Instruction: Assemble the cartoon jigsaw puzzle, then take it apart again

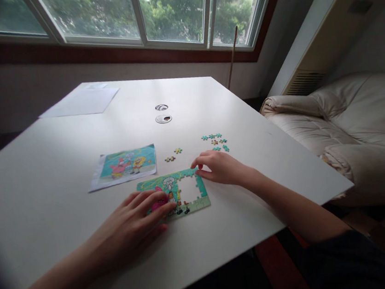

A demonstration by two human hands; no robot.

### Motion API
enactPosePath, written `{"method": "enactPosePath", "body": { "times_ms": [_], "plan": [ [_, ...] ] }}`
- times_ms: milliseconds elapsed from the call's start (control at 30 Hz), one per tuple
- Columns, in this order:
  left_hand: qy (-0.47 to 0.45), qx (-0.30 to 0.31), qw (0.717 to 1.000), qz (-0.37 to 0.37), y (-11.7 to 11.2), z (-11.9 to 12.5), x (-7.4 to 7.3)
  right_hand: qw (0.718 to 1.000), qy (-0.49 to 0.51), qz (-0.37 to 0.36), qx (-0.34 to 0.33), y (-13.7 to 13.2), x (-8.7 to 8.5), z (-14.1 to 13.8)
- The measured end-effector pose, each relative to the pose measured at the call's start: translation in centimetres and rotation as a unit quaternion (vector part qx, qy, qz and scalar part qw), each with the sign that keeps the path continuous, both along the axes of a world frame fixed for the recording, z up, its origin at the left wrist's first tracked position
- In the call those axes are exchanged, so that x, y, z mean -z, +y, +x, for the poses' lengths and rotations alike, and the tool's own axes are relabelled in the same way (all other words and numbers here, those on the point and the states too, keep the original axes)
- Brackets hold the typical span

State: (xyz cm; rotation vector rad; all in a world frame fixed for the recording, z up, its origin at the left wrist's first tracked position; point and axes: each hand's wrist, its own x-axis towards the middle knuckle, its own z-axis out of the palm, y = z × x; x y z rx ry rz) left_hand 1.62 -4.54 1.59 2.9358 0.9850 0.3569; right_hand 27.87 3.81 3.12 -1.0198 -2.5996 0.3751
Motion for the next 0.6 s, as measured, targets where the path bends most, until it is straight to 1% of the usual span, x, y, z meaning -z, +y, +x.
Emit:
{"method": "enactPosePath", "body": {
  "times_ms": [167, 367, 467, 600],
  "plan": [
    [0.005, -0.014, 1.0, 0.0, -0.03, -0.11, -0.21, 0.999, -0.041, 0.012, -0.009, 0.21, -0.13, 0.86],
    [0.004, -0.012, 1.0, 0.009, -0.19, -0.21, 0.09, 0.995, -0.089, 0.019, -0.029, -0.12, -0.52, 0.77],
    [-0.007, 0.012, 1.0, 0.01, -0.18, -0.24, 0.2, 0.996, -0.082, 0.028, -0.034, -0.33, -0.4, 0.55],
    [-0.015, 0.034, 0.999, 0.008, -0.11, -0.27, -0.07, 0.996, -0.078, 0.015, -0.035, -0.63, -0.24, 0.21]
  ]
}}
